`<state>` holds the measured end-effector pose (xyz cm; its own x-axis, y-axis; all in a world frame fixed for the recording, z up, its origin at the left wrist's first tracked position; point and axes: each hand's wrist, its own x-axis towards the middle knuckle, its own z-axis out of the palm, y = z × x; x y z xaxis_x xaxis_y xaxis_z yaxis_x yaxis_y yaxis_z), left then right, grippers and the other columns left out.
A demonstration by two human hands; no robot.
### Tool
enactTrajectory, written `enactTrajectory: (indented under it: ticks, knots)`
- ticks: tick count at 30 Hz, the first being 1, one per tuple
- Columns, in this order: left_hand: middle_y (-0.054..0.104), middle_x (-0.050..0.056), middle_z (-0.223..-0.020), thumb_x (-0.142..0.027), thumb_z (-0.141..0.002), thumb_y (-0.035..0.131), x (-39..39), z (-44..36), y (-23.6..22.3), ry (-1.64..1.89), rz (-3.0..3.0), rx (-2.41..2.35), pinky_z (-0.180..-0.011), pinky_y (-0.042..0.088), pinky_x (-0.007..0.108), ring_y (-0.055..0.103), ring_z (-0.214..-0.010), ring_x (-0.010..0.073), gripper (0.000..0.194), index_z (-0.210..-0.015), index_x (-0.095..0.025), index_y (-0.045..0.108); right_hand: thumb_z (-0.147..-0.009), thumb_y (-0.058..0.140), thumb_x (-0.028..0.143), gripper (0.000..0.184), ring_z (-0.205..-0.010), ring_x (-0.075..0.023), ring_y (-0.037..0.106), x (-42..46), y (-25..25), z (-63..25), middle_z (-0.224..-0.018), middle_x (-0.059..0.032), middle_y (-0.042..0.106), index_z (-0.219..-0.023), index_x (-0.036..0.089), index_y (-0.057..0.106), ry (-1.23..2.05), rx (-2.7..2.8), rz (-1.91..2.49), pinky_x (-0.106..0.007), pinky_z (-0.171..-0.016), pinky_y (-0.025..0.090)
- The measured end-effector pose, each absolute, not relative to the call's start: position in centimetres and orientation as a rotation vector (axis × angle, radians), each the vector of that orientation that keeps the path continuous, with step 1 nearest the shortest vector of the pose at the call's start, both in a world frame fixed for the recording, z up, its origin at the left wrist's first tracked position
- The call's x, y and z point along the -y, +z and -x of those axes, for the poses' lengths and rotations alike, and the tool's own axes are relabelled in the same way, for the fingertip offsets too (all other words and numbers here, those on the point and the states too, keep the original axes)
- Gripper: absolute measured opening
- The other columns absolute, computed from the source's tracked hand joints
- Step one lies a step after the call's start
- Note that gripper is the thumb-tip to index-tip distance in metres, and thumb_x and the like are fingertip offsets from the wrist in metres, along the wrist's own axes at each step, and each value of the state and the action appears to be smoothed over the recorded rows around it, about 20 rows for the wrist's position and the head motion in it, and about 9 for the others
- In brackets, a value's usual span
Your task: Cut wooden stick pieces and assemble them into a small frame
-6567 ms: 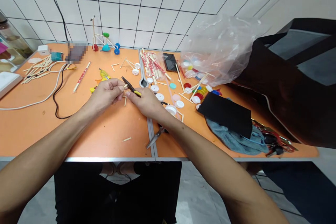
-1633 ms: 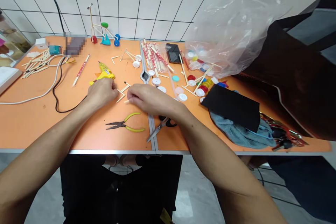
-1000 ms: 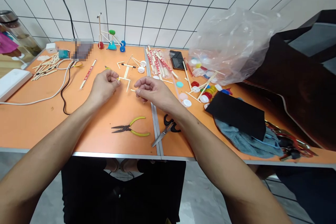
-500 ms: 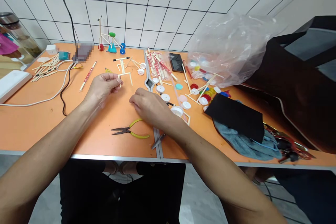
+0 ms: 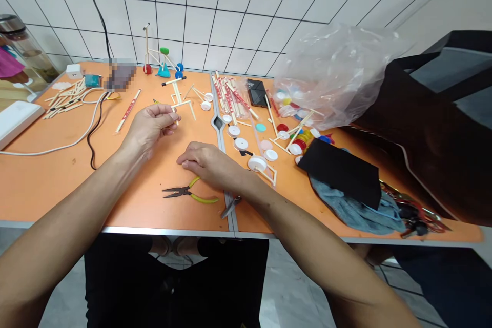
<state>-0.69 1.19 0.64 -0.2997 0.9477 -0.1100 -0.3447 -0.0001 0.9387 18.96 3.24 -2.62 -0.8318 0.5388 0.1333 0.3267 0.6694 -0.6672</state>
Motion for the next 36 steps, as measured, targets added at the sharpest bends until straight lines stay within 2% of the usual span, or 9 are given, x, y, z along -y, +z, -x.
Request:
enactTrajectory:
  ticks: [4,7,10,14,17,20,25,31,36]
  knots:
    - [0.076,0.001,-0.069,-0.013,-0.060,0.090,-1.2,0.6,0.6,1.565,-0.706,-1.185,-0.053,0.049,0.018,0.064,-0.056,0.0090,0.022,-0.071,-0.017,0.072,-0.103,0.061,0.016,0.019,-0.081,-0.0163,0.076,-3.4,-2.5,-18.4,-0.089,-0.0049,0.081,-0.101,0.018,0.080,1.418,2.118,0.857,-0.031,-0.080,0.060]
    - [0.075,0.000,-0.070,-0.013,-0.058,0.091,-1.2,0.5,0.6,1.583,-0.700,-1.169,-0.054,0.049,0.018,0.063,-0.056,0.0085,0.024,-0.072,-0.017,0.072,-0.098,0.071,0.020,0.009,-0.069,-0.0139,0.075,-3.9,-2.4,-18.1,-0.084,-0.0021,0.082,-0.105,0.019,0.078,1.687,1.759,0.863,-0.029,-0.072,0.063]
    - [0.075,0.001,-0.071,-0.014,-0.060,0.090,-1.1,0.3,0.7,1.584,-0.697,-1.158,-0.055,0.049,0.019,0.062,-0.057,0.0087,0.022,-0.073,-0.018,0.072,-0.088,0.090,0.023,0.031,-0.066,-0.0135,0.076,-4.3,-2.0,-18.1,-0.082,0.0006,0.083,-0.114,0.021,0.074,1.773,1.477,0.879,-0.026,-0.066,0.065]
    - [0.075,0.001,-0.071,-0.014,-0.062,0.089,-0.9,0.1,0.9,1.589,-0.695,-1.143,-0.055,0.050,0.019,0.063,-0.057,0.0090,0.021,-0.073,-0.018,0.071,-0.082,0.101,0.028,0.034,-0.064,-0.0106,0.076,-4.6,-1.5,-18.3,-0.080,0.0000,0.083,-0.095,0.020,0.070,1.864,1.241,0.957,-0.020,-0.063,0.064]
    - [0.075,0.001,-0.073,-0.015,-0.062,0.089,-0.7,0.0,1.1,1.589,-0.698,-1.130,-0.056,0.050,0.020,0.063,-0.059,0.0094,0.022,-0.074,-0.018,0.071,-0.079,0.105,0.035,0.040,-0.065,-0.0090,0.076,-4.5,-1.4,-18.3,-0.085,-0.0018,0.085,-0.085,0.020,0.068,1.911,1.207,0.971,-0.017,-0.061,0.061]
    - [0.076,0.000,-0.073,-0.016,-0.061,0.091,-0.6,-0.1,1.1,1.589,-0.699,-1.120,-0.057,0.051,0.020,0.064,-0.060,0.0097,0.024,-0.074,-0.018,0.071,-0.071,0.109,0.045,0.048,-0.071,-0.0100,0.077,-4.4,-1.7,-18.2,-0.087,-0.0013,0.085,-0.084,0.020,0.070,1.892,1.237,0.952,-0.018,-0.063,0.060]
    - [0.075,0.000,-0.072,-0.017,-0.060,0.092,-0.5,-0.2,1.0,1.577,-0.724,-1.128,-0.062,0.053,0.021,0.066,-0.063,0.0108,0.025,-0.073,-0.019,0.071,-0.054,0.112,0.054,0.056,-0.071,-0.0112,0.072,-4.4,-2.3,-17.9,-0.078,0.0025,0.077,-0.081,0.022,0.075,1.801,1.249,0.916,-0.022,-0.066,0.061]
    - [0.076,0.000,-0.073,-0.018,-0.059,0.094,-0.3,-0.6,0.7,1.576,-0.744,-1.124,-0.066,0.055,0.023,0.065,-0.064,0.0109,0.027,-0.073,-0.019,0.071,-0.058,0.110,0.053,0.054,-0.075,-0.0113,0.071,-4.0,-2.1,-17.7,-0.086,0.0015,0.079,-0.092,0.022,0.080,1.771,1.191,0.841,-0.026,-0.075,0.064]
    - [0.075,0.000,-0.070,-0.020,-0.056,0.094,-0.1,-1.2,0.5,1.582,-0.752,-1.093,-0.065,0.056,0.023,0.065,-0.063,0.0111,0.026,-0.071,-0.019,0.072,-0.057,0.109,0.053,0.055,-0.077,-0.0115,0.071,-4.0,-2.0,-17.5,-0.085,0.0014,0.079,-0.090,0.022,0.079,1.732,1.154,0.823,-0.026,-0.077,0.063]
